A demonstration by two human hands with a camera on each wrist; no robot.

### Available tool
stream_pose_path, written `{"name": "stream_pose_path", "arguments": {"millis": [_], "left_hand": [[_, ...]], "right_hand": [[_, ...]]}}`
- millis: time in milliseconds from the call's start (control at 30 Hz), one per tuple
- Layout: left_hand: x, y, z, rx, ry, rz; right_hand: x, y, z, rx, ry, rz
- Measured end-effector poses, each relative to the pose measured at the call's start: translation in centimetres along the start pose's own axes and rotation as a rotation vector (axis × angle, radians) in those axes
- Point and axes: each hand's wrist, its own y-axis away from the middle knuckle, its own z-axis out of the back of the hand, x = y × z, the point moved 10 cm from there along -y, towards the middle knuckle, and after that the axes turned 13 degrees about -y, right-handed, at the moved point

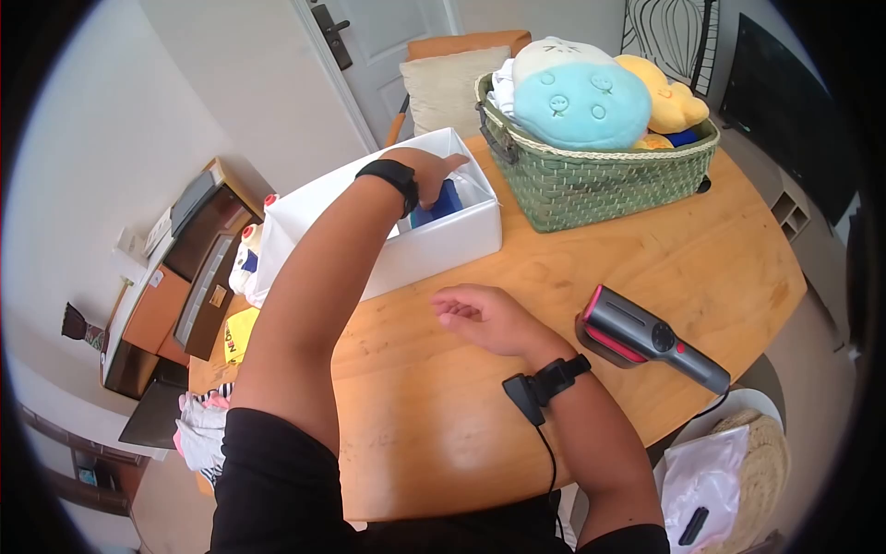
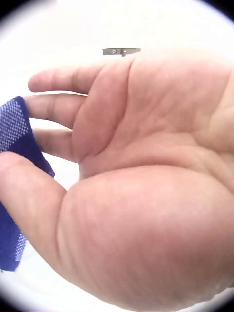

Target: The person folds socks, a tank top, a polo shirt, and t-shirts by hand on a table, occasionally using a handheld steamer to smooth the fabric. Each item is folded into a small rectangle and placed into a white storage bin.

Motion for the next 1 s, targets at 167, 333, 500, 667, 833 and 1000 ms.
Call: {"name": "stream_pose_path", "arguments": {"millis": [167, 333, 500, 667, 833, 1000], "left_hand": [[0.0, 2.5, 1.0, -0.084, 0.090, -0.022], [3.2, 8.9, 2.8, -0.502, 0.269, -0.090], [10.8, 22.7, -1.9, -0.701, 0.486, 0.050], [15.8, 30.9, -17.1, -0.407, 0.414, 0.322], [17.8, 32.0, -31.2, -0.055, 0.373, 0.471], [18.2, 31.7, -35.0, -0.012, 0.422, 0.573]], "right_hand": [[-0.4, -0.1, 0.0, 0.004, -0.008, -0.014], [-1.3, -0.3, 0.1, 0.029, -0.045, -0.032], [-1.7, -0.7, 0.9, -0.041, -0.017, -0.013], [-0.8, -0.7, 0.4, -0.032, -0.008, -0.040], [-1.2, -0.6, 0.5, -0.050, 0.035, -0.030], [-1.2, -0.3, 0.4, -0.039, 0.093, -0.019]]}}
